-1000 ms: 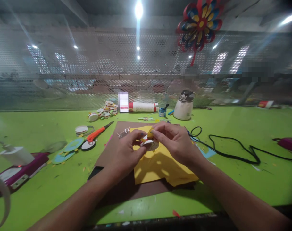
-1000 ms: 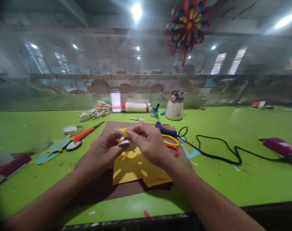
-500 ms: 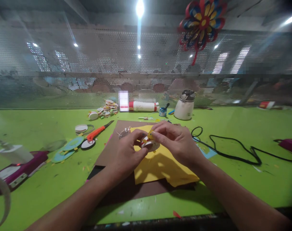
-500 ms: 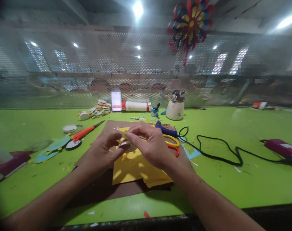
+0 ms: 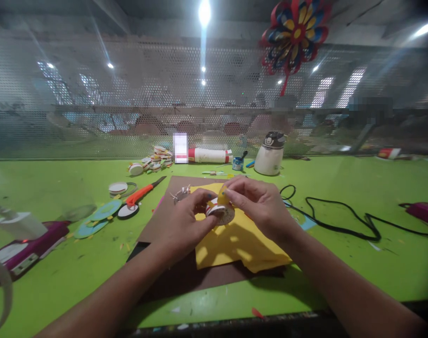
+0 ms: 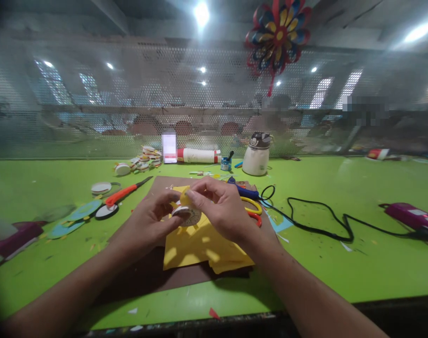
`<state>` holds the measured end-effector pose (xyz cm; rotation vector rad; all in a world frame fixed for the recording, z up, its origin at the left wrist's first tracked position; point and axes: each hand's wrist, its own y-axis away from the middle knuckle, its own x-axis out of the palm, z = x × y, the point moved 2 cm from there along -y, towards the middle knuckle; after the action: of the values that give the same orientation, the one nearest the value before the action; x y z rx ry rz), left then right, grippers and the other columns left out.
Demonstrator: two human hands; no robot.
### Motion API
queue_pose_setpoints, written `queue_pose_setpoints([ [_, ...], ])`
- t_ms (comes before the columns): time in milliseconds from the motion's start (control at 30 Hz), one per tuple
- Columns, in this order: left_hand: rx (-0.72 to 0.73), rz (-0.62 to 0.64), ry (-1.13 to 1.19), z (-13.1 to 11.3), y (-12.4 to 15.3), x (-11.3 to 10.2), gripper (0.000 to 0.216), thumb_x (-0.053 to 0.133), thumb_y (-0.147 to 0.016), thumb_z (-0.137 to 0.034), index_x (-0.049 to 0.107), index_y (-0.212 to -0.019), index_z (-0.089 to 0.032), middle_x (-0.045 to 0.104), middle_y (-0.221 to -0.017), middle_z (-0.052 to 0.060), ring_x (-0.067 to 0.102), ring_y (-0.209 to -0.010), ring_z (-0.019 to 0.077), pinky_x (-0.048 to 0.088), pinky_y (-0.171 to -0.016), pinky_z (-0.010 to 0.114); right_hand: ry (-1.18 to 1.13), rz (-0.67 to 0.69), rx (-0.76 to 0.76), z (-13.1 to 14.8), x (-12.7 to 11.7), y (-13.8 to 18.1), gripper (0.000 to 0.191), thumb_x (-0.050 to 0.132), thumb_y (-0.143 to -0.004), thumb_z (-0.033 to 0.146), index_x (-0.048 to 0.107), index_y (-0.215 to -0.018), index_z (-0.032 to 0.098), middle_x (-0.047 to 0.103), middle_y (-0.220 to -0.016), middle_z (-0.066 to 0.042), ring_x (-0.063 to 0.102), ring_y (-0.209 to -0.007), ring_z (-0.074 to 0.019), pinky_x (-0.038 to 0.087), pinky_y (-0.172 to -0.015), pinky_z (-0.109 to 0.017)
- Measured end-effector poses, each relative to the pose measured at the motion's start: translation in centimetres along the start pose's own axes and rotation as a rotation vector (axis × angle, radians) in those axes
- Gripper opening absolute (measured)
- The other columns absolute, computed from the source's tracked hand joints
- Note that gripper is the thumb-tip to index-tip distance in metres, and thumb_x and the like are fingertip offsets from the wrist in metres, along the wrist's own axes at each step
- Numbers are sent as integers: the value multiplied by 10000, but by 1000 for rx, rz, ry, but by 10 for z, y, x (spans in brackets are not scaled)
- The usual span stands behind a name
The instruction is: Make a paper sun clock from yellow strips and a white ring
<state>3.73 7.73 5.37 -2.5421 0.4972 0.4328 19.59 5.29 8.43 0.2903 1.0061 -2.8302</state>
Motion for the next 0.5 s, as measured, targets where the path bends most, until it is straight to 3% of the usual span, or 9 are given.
queue_pose_setpoints([
  [133, -8, 30, 70, 1, 0, -1, 239, 633, -757, -290, 600, -958, -164, 627, -871, 59, 582, -788, 173, 466, -709, 295, -61, 20, 92, -5, -3, -2, 141, 603, -818, 285, 637, -735, 177, 612, -772, -19, 541, -696, -125, 453, -648, -275],
  [233, -37, 48, 145, 3, 1, -1, 248, 656, -741, -304, 605, -939, -163, 637, -857, 58, 589, -771, 172, 465, -700, 296, -152, -3, 138, -10, -4, -3, 159, 592, -832, 320, 667, -802, 183, 634, -788, -22, 571, -733, -133, 472, -715, -298],
  [333, -73, 19, 263, 3, 0, 0, 241, 691, -708, -282, 607, -905, -171, 638, -815, 34, 593, -743, 162, 467, -696, 294, -257, -49, 199, -16, -4, -4, 241, 550, -861, 368, 681, -869, 166, 650, -801, -45, 594, -734, -141, 482, -769, -342],
  [500, -147, -26, 420, -1, -3, -2, 247, 710, -687, -243, 624, -905, -162, 655, -837, 34, 605, -802, 166, 464, -746, 297, -285, -126, 292, -22, -3, -6, 354, 547, -843, 462, 691, -826, 139, 645, -724, -48, 598, -671, -137, 491, -700, -321],
])
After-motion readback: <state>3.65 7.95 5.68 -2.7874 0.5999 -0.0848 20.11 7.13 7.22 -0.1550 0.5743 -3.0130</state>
